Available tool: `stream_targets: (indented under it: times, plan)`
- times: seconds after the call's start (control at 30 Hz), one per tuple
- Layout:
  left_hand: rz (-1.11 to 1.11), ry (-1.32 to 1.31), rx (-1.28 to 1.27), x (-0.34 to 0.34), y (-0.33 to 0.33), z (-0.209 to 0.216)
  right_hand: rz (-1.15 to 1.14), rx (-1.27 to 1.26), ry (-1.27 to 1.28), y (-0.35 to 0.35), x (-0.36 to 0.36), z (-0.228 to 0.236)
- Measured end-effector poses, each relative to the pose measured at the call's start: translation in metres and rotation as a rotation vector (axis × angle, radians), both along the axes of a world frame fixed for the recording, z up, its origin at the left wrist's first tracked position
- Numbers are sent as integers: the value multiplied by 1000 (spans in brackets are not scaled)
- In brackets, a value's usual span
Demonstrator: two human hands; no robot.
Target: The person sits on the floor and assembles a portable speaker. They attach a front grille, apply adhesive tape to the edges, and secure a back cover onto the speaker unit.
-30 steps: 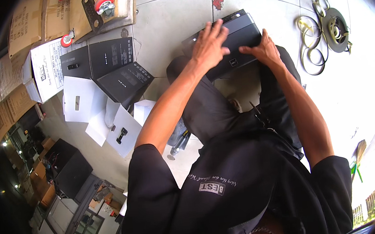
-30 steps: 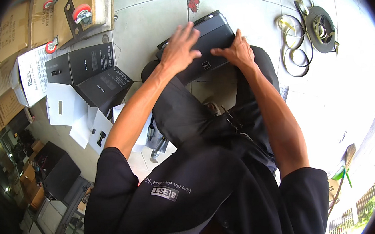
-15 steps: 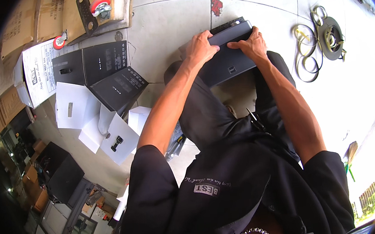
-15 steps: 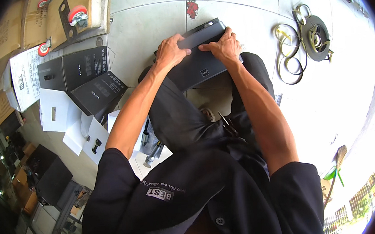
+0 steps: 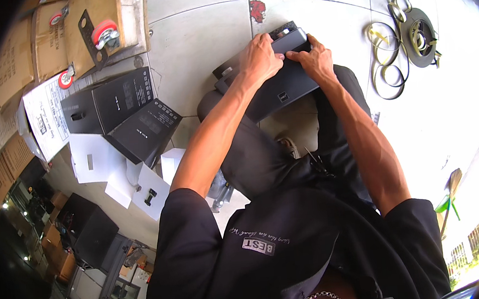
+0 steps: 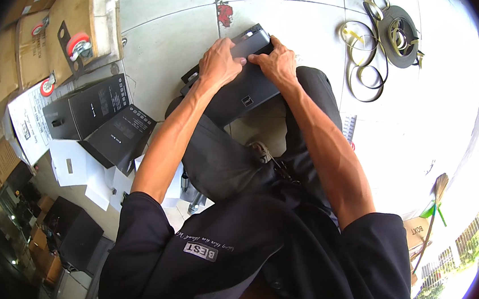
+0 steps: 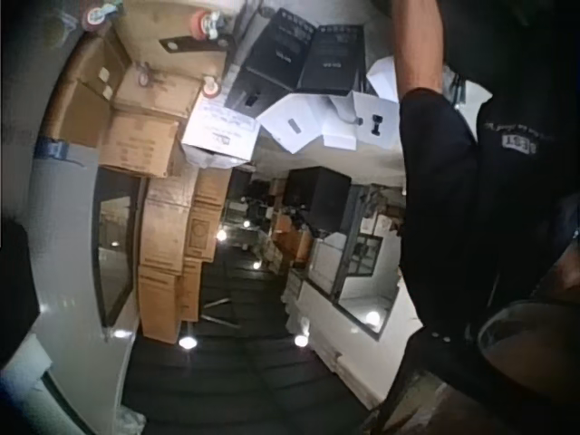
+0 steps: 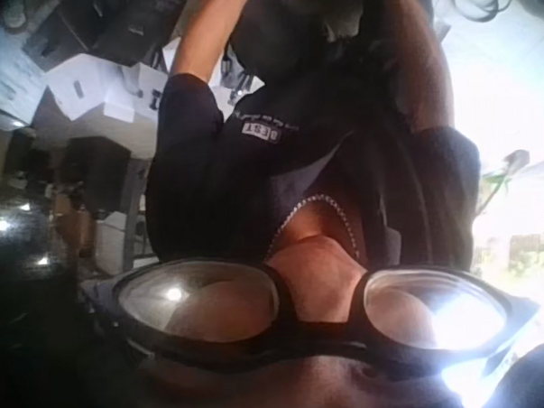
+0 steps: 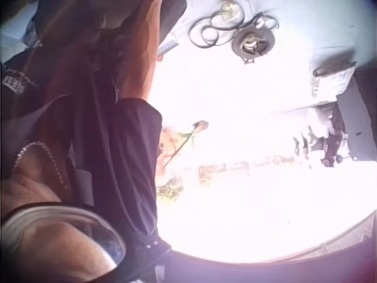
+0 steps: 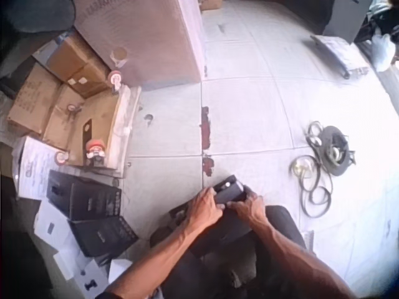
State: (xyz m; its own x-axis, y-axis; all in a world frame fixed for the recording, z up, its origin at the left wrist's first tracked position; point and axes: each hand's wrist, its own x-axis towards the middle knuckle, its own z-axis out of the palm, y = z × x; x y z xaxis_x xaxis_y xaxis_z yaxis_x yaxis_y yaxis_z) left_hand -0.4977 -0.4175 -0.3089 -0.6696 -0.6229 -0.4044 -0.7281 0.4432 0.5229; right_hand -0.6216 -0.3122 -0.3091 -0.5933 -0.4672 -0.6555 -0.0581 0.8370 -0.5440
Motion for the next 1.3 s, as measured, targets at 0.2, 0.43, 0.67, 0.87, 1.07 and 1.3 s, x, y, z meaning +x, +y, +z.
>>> stream_targets:
  times: [0.2, 0.43, 0.67, 0.87, 1.07, 1.3]
  plan:
    - [-22, -8, 64, 2, -9, -2, 4, -72, 89, 4, 7, -11]
    - [123, -134, 158, 99, -33, 7, 379, -157, 468, -11, 8, -11]
    - [332, -105, 257, 125, -18, 23, 992, -128, 365, -51, 38, 6]
    - [329, 61, 25, 133, 8, -12, 952, -107, 400, -52, 49, 2]
    - [374, 149, 115, 146, -4, -5, 1037, 32, 330, -67, 46, 9]
    - [554, 409, 342, 182, 7, -21, 1026, 110, 361, -71, 88, 12]
